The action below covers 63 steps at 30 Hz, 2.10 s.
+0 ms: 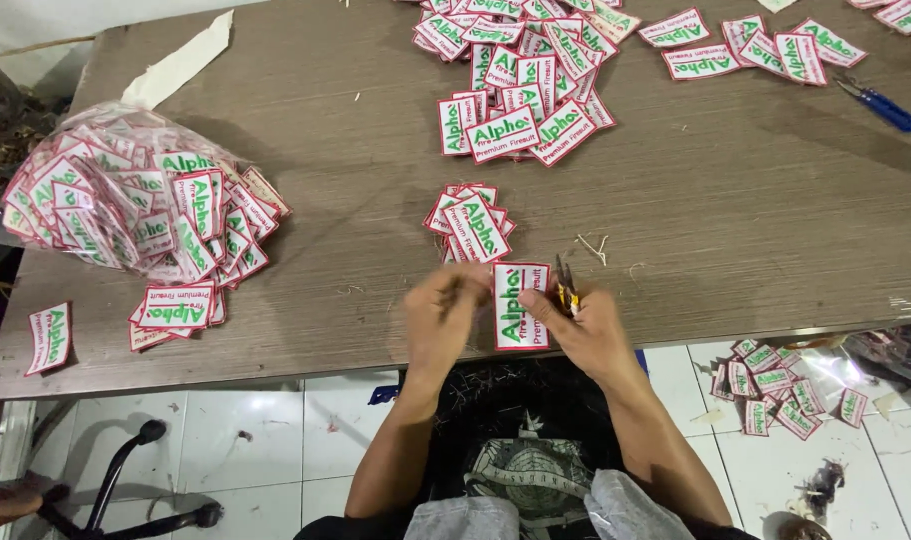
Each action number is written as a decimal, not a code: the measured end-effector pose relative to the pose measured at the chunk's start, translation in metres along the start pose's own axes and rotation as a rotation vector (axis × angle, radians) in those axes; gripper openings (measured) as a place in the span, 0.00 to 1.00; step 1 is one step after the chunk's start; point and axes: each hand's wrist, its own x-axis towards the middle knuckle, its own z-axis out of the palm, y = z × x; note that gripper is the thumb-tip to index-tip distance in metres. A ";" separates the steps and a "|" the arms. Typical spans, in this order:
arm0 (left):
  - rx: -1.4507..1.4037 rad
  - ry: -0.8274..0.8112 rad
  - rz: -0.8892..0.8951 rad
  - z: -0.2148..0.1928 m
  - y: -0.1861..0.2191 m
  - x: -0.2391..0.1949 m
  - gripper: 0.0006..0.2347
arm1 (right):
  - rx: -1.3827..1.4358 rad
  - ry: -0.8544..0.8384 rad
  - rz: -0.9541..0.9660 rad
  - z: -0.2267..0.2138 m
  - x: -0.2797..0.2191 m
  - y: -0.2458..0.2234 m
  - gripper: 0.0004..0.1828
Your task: Using scissors to cut and trim individual brand labels from a strip of printed labels.
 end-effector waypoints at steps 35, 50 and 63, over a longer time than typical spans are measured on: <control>-0.070 0.100 0.006 -0.010 0.025 0.001 0.07 | -0.103 -0.091 0.047 -0.007 -0.012 0.010 0.09; -0.087 0.137 0.024 -0.012 0.026 0.002 0.08 | 0.035 -0.205 0.096 0.000 -0.012 0.006 0.08; -0.103 -0.107 -0.094 -0.038 0.020 -0.011 0.07 | 0.136 0.311 0.089 0.013 -0.002 0.000 0.12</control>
